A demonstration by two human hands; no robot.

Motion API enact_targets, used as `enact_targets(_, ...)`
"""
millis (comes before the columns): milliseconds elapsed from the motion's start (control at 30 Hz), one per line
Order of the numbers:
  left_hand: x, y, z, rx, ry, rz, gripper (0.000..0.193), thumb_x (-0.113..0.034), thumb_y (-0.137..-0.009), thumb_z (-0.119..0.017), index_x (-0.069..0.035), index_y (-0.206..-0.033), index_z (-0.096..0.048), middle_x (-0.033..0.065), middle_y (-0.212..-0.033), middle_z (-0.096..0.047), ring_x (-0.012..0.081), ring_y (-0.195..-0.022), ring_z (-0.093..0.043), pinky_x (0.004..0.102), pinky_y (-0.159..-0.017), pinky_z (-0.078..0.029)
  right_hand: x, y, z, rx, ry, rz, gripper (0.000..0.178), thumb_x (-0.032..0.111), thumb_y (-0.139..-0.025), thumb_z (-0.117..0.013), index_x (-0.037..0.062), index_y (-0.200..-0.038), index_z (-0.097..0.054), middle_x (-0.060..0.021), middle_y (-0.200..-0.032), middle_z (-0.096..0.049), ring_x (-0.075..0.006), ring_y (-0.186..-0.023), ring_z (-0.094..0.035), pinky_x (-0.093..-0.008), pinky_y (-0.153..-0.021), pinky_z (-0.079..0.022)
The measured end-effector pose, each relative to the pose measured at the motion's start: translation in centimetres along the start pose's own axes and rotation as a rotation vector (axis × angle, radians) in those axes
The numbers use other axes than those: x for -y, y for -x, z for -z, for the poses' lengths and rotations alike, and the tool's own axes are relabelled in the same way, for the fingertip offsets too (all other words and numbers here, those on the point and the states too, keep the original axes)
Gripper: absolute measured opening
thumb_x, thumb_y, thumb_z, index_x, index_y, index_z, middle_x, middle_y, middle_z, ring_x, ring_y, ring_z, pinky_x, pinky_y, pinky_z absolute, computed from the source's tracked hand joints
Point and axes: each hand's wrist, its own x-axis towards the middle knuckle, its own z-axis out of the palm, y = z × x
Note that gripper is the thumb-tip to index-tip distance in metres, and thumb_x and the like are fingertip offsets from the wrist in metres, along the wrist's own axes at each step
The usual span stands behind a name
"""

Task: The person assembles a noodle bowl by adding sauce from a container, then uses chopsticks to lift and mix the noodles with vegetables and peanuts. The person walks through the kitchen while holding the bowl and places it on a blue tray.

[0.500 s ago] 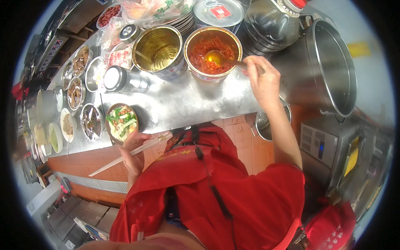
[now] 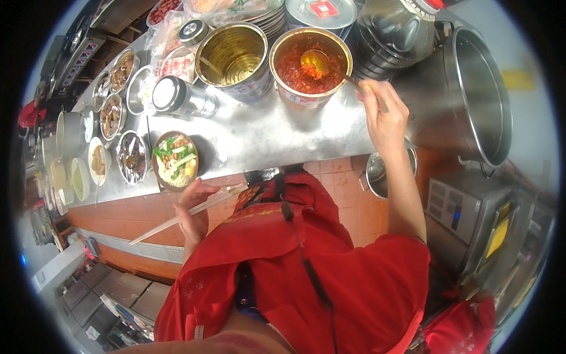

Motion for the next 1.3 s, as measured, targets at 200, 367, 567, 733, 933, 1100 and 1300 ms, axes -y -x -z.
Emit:
enact_targets(200,-0.4,2.9,2.3,0.016,-0.012,0.014,0.068,-0.057,-0.089,-0.02,-0.002,-0.121,-0.044,0.0172,-0.096,-0.057,0.028,-0.093,-0.054,0.041,-0.086,-0.04,2.4,1.9,-1.5,-0.064,-0.001,-0.14,0.011,0.006,-0.087,-0.051,-0.0036,-0.087,-0.057,-0.0082,-0.08,-0.061,-0.0162,-0.065,-0.064,-0.0235,-0.058,-0.051)
enact_targets(367,-2.8,4.7,8.6,0.016,-0.011,0.011,0.071,-0.059,-0.088,-0.022,0.0,-0.122,-0.043,0.017,-0.097,-0.058,0.028,-0.093,-0.055,0.0397,-0.085,-0.041,6.2,3.6,-3.6,-0.251,-0.186,-0.429,0.018,0.009,-0.09,-0.047,-0.0057,-0.092,-0.056,-0.0095,-0.084,-0.061,-0.0183,-0.067,-0.065,-0.0241,-0.06,-0.051)
enact_targets(567,-2.3,10.8,19.5,-0.107,0.014,0.023,0.071,-0.058,-0.088,-0.022,0.002,-0.12,-0.043,0.0167,-0.091,-0.059,0.03,-0.093,-0.056,0.0421,-0.086,-0.04,12.4,8.4,-8.5,-0.334,-0.143,-0.353,0.023,0.013,-0.091,-0.045,-0.0076,-0.095,-0.054,-0.0146,-0.086,-0.062,-0.0215,-0.074,-0.065,-0.0267,-0.067,-0.053)
enact_targets(733,-2.0,16.4,26.6,-0.22,-0.021,0.028,0.062,-0.048,-0.093,-0.022,0.005,-0.107,-0.051,0.01,-0.074,-0.055,0.0214,-0.075,-0.056,0.0364,-0.078,-0.045,17.7,11.8,-11.6,-0.31,0.043,-0.342,0.024,0.015,-0.092,-0.043,-0.0074,-0.097,-0.052,-0.0167,-0.087,-0.062,-0.0215,-0.075,-0.065,-0.0258,-0.069,-0.053)
enact_targets(933,1.3,17.7,32.7,-0.615,0.0,0.302,0.041,-0.036,-0.095,-0.032,-0.001,-0.086,-0.051,-0.0023,-0.053,-0.032,0.0067,-0.045,-0.032,0.0241,-0.045,-0.038,20.1,12.8,-12.8,-0.336,0.025,-0.387,0.024,0.014,-0.092,-0.043,-0.0078,-0.097,-0.051,-0.0174,-0.086,-0.061,-0.0219,-0.076,-0.065,-0.0256,-0.068,-0.053)
enact_targets(1100,3.9,15.6,36.4,-0.536,-0.084,0.257,0.039,-0.036,-0.094,-0.035,-0.001,-0.104,-0.05,0.0021,-0.061,-0.047,0.0077,-0.044,-0.038,0.0212,-0.041,-0.034,19.6,12.5,-13.0,-0.419,-0.077,-0.405,0.024,0.014,-0.092,-0.044,-0.0076,-0.095,-0.052,-0.0158,-0.082,-0.061,-0.0233,-0.072,-0.065,-0.0266,-0.066,-0.054)
enact_targets(1300,4.8,10.4,34.5,-0.51,0.066,0.256,0.039,-0.037,-0.092,-0.04,0.0,-0.103,-0.048,0.0092,-0.077,-0.053,0.0136,-0.056,-0.051,0.0284,-0.05,-0.049,17.3,10.6,-9.9,-0.511,-0.261,-0.455,0.022,0.014,-0.09,-0.047,-0.0071,-0.093,-0.053,-0.0195,-0.077,-0.062,-0.0219,-0.067,-0.065,-0.0252,-0.061,-0.053)
